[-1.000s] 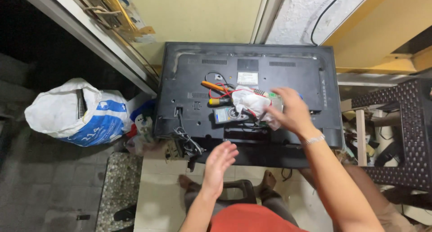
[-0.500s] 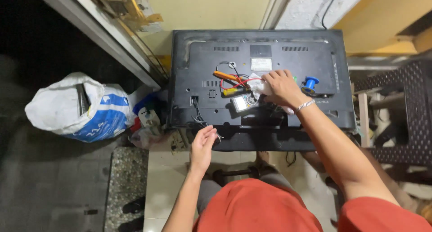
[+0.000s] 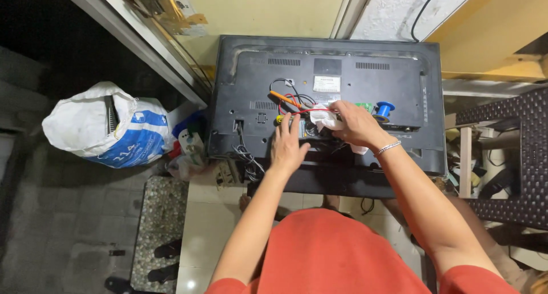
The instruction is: The person repairs a television lying face-down on a repair bench. They test the mainboard with a multimeter, unscrew components from the back panel, brush dust off the circuit board, remove the board, and flip the TV over to access its internal wiring and boards.
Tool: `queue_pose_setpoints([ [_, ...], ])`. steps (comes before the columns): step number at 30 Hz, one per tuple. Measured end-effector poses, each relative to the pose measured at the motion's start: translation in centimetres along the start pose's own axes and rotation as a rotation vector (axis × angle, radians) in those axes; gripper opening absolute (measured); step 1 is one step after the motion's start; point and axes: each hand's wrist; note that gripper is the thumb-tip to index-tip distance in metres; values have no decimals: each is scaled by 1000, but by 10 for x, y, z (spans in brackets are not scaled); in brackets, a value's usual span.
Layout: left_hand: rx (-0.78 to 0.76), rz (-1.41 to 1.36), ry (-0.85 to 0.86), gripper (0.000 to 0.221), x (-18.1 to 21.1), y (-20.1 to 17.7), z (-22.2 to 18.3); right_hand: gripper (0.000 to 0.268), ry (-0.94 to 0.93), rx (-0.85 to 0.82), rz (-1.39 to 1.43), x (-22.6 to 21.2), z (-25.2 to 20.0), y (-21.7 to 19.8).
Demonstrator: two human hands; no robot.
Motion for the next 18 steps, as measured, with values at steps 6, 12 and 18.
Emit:
queue_pose_setpoints([
  [6, -97, -41, 125, 79, -24, -18, 21, 28, 440, -34, 448, 9, 10, -13],
  [12, -7, -175, 76, 72, -13, -74, 5, 19, 308, 362, 208, 31, 3, 0],
  [18, 229, -302, 13, 70, -10, -85, 5, 13, 117, 588, 28, 35, 4, 5],
])
Point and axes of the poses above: each hand's wrist, its own z-axis towards the middle knuckle, its own y-axis out of the palm, x = y × z, and after that the axes turned 13 degrees about z, right-handed
